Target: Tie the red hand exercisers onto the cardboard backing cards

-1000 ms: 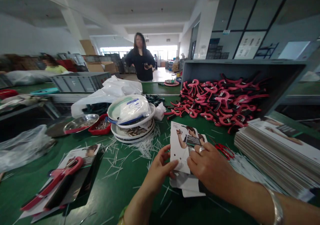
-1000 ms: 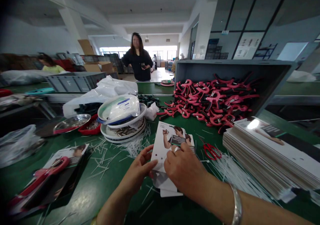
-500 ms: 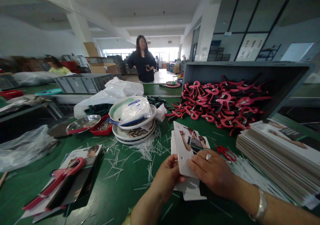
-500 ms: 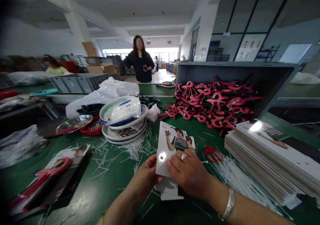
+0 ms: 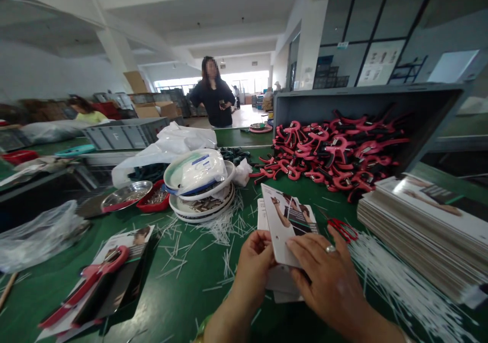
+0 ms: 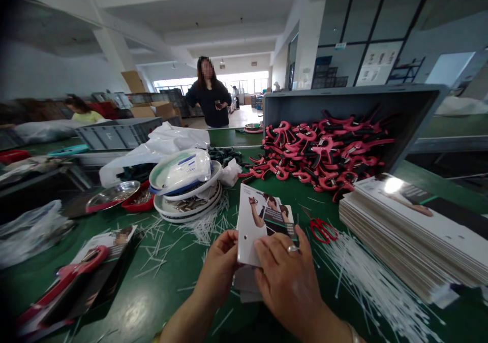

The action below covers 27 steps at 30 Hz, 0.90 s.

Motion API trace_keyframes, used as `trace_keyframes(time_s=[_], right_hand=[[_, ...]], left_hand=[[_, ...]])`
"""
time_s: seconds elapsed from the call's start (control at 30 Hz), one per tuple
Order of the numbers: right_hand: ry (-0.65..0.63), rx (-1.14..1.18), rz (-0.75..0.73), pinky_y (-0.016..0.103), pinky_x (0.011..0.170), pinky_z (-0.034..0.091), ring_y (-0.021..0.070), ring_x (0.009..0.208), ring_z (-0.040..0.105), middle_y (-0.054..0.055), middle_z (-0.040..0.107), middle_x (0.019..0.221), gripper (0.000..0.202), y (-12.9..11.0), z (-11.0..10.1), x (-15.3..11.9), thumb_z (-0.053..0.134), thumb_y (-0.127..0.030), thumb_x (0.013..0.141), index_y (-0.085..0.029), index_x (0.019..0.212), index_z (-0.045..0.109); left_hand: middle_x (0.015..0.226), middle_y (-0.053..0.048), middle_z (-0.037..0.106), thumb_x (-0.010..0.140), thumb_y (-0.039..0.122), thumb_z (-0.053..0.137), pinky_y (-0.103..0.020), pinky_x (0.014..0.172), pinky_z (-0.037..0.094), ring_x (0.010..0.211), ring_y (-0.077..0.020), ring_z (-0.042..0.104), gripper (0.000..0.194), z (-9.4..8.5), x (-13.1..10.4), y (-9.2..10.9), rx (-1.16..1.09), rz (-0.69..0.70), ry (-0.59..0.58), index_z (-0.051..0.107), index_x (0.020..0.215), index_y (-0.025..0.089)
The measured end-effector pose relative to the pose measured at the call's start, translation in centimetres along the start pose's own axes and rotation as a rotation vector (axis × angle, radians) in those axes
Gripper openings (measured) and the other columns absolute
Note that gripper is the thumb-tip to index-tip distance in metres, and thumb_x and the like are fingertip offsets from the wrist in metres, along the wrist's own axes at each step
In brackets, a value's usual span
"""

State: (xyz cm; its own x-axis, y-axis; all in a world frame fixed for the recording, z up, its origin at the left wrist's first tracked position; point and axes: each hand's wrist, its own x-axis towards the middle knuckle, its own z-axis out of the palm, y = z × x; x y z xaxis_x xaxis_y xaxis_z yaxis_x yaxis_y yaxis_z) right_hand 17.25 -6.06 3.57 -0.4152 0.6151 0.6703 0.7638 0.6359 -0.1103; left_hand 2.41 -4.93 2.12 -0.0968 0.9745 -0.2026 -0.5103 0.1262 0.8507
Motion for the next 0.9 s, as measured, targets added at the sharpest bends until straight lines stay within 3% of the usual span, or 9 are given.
trace_keyframes(time_s=[0.23, 0.4, 0.5, 0.6, 0.77, 0.9], right_hand=[[0.134, -0.092, 0.038, 0.048, 0.089, 0.040, 0.0270, 0.094, 0.059, 0.012, 0.068, 0.103, 0.025, 2.7, 0.1, -0.1, 0.050, -0.028, 0.086, -0.016, 0.104, 0.063], [0.171, 0.046, 0.015, 0.041, 0.085, 0.048, 0.0250, 0.098, 0.060, 0.013, 0.066, 0.103, 0.027, 3.2, 0.1, 0.1, 0.050, -0.026, 0.088, -0.016, 0.111, 0.059], [0.200, 0.144, 0.133, 0.037, 0.085, 0.050, 0.0222, 0.097, 0.062, 0.009, 0.067, 0.103, 0.024, 3.2, -0.1, 0.3, 0.049, -0.024, 0.089, -0.021, 0.111, 0.059], [0.203, 0.228, 0.248, 0.036, 0.086, 0.050, 0.0225, 0.097, 0.063, 0.008, 0.068, 0.103, 0.024, 3.1, -0.6, 0.5, 0.049, -0.030, 0.089, -0.023, 0.107, 0.063], [0.128, 0.370, 0.503, 0.034, 0.080, 0.053, 0.0237, 0.087, 0.066, 0.009, 0.071, 0.098, 0.036, 3.2, -1.3, 0.7, 0.044, -0.044, 0.089, -0.020, 0.101, 0.069], [0.127, 0.482, 0.679, 0.032, 0.066, 0.055, 0.0248, 0.075, 0.067, 0.008, 0.073, 0.079, 0.046, 3.9, -1.1, 0.5, 0.046, -0.053, 0.085, -0.016, 0.098, 0.071]], left_hand=[[0.061, 0.002, 0.060, 0.060, 0.035, 0.078, -0.021, 0.057, 0.045, 0.056, -0.0100, 0.057, 0.031, 1.0, -0.6, 1.7, 0.062, 0.246, 0.055, 0.057, 0.076, 0.017], [0.065, 0.000, 0.062, 0.063, 0.037, 0.076, -0.024, 0.061, 0.047, 0.060, -0.0116, 0.057, 0.029, 3.2, -0.9, 1.5, 0.024, 0.281, -0.103, 0.061, 0.077, 0.017], [0.071, -0.002, 0.064, 0.067, 0.040, 0.074, -0.026, 0.064, 0.048, 0.064, -0.0133, 0.058, 0.029, 4.2, -0.3, 1.0, 0.030, 0.308, -0.205, 0.063, 0.081, 0.017], [0.081, -0.005, 0.064, 0.073, 0.037, 0.070, -0.027, 0.068, 0.048, 0.076, -0.0167, 0.059, 0.020, 4.7, 0.6, 0.3, 0.134, 0.419, -0.279, 0.065, 0.078, 0.018], [0.081, -0.006, 0.067, 0.078, 0.036, 0.065, -0.027, 0.071, 0.048, 0.076, -0.0169, 0.060, 0.018, 5.3, 2.1, -0.2, 0.234, 0.498, -0.352, 0.064, 0.076, 0.018], [0.074, -0.003, 0.067, 0.080, 0.047, 0.059, -0.019, 0.051, 0.043, 0.060, -0.0110, 0.059, 0.031, 5.5, 2.7, -0.2, 0.139, 0.409, -0.336, 0.054, 0.074, 0.018]])
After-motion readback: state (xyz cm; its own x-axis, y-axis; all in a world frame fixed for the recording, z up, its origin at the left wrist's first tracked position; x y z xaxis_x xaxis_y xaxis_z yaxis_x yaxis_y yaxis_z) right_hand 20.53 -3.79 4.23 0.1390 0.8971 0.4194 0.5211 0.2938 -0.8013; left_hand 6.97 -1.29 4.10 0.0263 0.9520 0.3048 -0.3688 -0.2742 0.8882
